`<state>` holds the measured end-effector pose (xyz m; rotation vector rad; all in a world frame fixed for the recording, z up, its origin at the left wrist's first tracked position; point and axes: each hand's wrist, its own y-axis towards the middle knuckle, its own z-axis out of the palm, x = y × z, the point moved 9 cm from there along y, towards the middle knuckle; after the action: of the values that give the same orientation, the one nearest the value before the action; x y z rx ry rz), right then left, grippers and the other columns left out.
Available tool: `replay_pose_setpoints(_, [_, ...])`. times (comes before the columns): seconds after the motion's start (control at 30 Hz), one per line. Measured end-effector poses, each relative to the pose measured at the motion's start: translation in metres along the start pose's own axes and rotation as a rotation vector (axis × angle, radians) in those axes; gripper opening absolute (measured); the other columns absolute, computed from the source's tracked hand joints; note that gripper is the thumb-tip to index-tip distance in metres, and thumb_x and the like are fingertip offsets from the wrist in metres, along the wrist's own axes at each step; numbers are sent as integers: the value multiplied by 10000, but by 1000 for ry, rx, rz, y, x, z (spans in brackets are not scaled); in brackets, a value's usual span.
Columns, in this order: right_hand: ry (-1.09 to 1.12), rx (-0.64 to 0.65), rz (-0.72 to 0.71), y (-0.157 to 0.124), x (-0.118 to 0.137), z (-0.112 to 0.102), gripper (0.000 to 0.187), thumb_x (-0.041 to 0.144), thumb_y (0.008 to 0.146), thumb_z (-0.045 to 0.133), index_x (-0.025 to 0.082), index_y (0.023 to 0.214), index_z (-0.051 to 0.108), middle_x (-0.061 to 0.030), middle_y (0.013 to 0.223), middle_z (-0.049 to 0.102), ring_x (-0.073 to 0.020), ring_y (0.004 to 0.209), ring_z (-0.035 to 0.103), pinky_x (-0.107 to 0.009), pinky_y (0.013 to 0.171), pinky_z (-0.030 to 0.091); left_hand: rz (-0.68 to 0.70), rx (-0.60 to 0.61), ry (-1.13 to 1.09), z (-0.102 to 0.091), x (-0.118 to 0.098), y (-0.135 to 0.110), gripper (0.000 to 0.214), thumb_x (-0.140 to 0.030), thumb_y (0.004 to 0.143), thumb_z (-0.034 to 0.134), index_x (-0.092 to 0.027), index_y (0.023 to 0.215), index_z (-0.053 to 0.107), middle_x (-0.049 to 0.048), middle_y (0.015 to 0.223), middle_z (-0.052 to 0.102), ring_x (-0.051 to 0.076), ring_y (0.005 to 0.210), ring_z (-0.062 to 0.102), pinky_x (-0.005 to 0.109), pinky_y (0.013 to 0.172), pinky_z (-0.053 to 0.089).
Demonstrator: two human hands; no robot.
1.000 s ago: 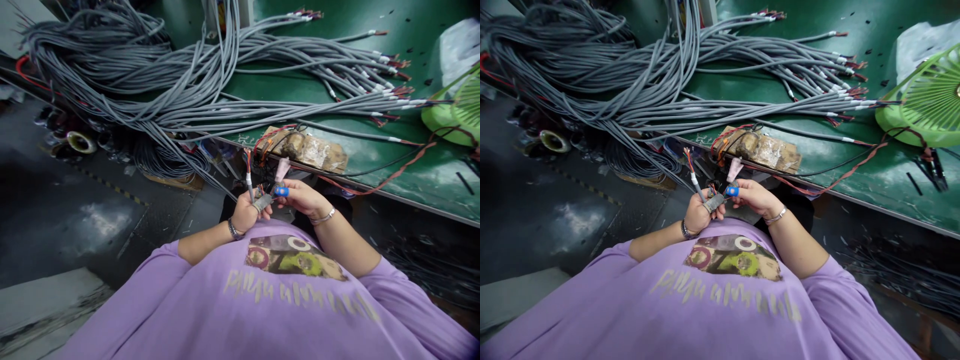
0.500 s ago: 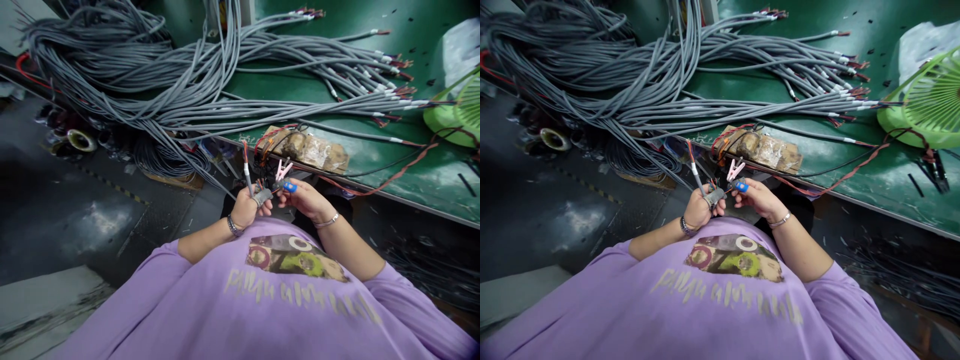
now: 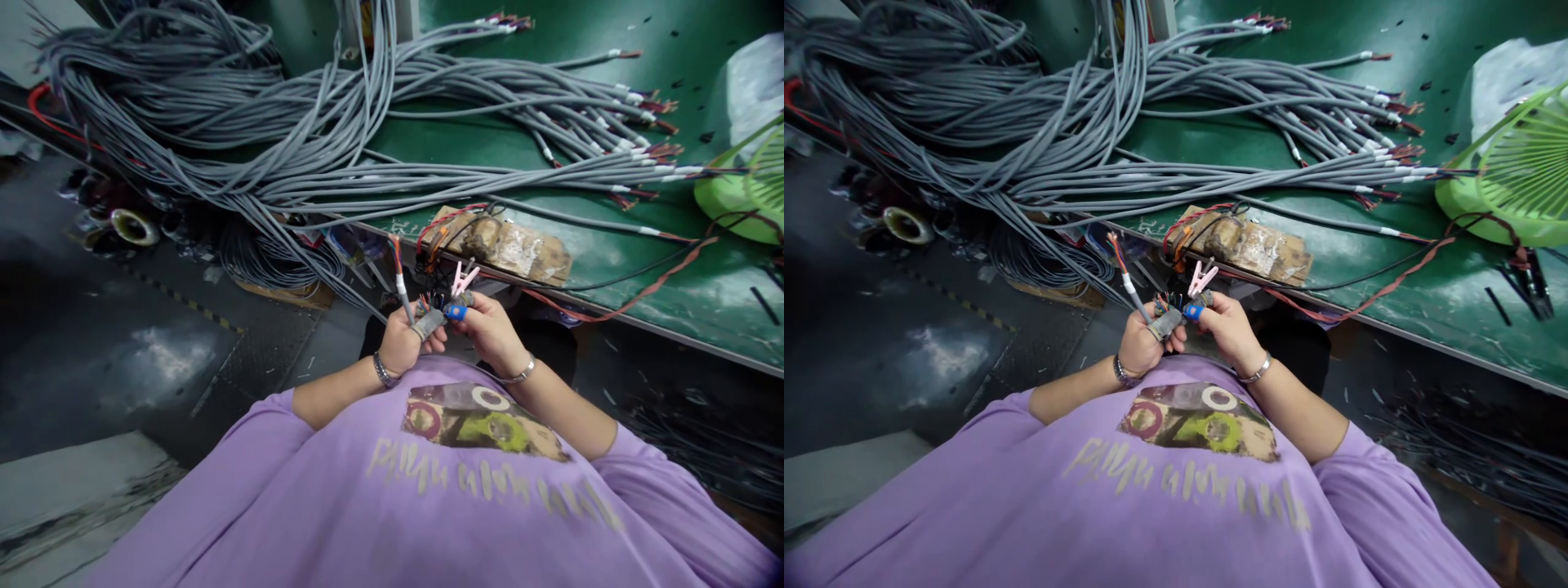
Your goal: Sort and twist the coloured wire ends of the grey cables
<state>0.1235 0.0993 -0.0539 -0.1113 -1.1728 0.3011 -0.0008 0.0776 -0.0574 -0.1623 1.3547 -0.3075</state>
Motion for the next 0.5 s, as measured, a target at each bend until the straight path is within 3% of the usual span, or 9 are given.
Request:
replay_pose_setpoints(0.13, [164,-136,22,4,1,-22,245,271,631,805,193,649,573,72,517,472,-59,462,394,-186,454,400,-2,-119,-103,-9,-6,1,406,-520,693,749,-160,706,563,-4,534,642,98,373,562,175,336,323])
replay_pose_setpoints(0.2, [249,-161,76,10,-1,-29,278,332,638,813,199,686,574,66,555,512,-61,470,409,-188,462,423,-14,-109,-151,-7,-10,1,398,-505,675,763,-160,697,566,-14,510,622,96,349,538,181,327,330])
replay_pose_setpoints(0.33, [257,-24,187,23,-4,-14,444,600,681,788,192,771,639,9,695,642,-82,540,518,-217,525,490,-33,40,-212,9,-15,3,362,-457,665,782,-151,689,590,-16,491,608,96,318,505,196,315,355])
replay_pose_setpoints(0.5, [225,51,144,31,1,6,560,728,703,709,172,735,656,-5,682,640,-91,564,546,-229,548,484,-75,89,-203,17,-13,8,360,-451,672,776,-148,686,581,-14,489,606,87,316,494,183,303,318])
